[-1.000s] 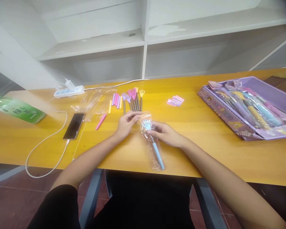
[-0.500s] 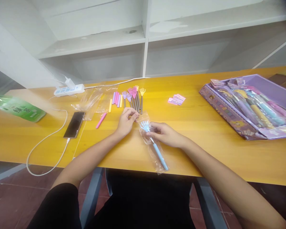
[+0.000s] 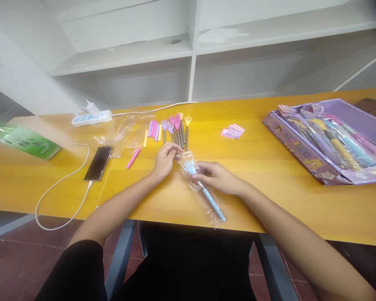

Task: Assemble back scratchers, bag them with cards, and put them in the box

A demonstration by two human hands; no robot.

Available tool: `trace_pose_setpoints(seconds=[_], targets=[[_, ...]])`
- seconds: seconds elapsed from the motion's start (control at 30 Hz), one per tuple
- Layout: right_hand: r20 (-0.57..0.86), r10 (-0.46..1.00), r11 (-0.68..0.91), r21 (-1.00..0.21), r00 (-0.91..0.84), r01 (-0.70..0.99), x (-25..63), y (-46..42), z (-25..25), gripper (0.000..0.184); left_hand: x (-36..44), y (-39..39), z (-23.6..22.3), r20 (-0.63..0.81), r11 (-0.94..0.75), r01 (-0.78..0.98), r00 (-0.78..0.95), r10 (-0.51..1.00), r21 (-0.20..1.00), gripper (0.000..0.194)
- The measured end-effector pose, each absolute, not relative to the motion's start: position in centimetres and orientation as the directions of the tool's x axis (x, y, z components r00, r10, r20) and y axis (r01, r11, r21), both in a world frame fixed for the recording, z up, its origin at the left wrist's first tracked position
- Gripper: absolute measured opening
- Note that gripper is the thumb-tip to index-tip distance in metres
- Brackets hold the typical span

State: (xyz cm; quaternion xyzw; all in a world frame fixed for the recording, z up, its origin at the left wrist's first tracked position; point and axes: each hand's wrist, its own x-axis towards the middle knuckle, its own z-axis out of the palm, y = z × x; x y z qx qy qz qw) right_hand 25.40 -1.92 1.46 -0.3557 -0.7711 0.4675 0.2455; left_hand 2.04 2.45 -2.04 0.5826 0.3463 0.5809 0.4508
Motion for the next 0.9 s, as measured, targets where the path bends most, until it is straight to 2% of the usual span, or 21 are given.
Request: trace_pose_setpoints(seconds=[0.1, 0.17, 0.33, 0.53, 0.67, 0.8, 0.9], targets=[[0.054, 0.792, 0.314, -0.891, -0.608, 0.329, 25.4, -1.9, 1.5, 0.041, 2.2, 2.4, -2.0, 0.329, -0.312, -0.154, 0.102, 0.939, 0.938, 0.022], [0.06, 0.798, 0.317, -0.888, -0.6, 0.334, 25.4, -1.9, 1.5, 0.041, 2.2, 2.3, -2.0, 0.328, -0.304, -0.17, 0.134, 0.935, 0.937, 0.027], [0.076, 0.794, 0.337, -0.881, -0.604, 0.332, 25.4, -1.8, 1.6, 0.037, 2.3, 2.1, -1.9, 0.293, -0.276, -0.105, 0.227, 0.929, 0.955, 0.028], [0.075, 0.799, 0.364, -0.85, -0.596, 0.381, 25.5, -1.6, 1.5, 0.038, 2.4, 2.5, -2.3, 0.15, -0.057, -0.292, 0.304, 0.941, 0.955, 0.018], [0.074, 0.804, 0.373, -0.836, -0.59, 0.403, 25.5, -1.7, 1.4, 0.041, 2.2, 2.9, -2.0, 0.05, 0.069, -0.344, 0.327, 0.944, 0.936, 0.013], [0.063, 0.782, 0.369, -0.849, -0.621, 0.378, 25.6, -1.9, 1.6, 0.039, 1.8, 3.0, -1.5, 0.031, 0.063, -0.341, 0.262, 0.965, 0.938, 0.015], [0.065, 0.765, 0.374, -0.855, -0.641, 0.359, 25.6, -2.0, 1.8, 0.039, 1.6, 3.1, -1.2, 0.087, -0.015, -0.329, 0.206, 0.975, 0.944, 0.015]])
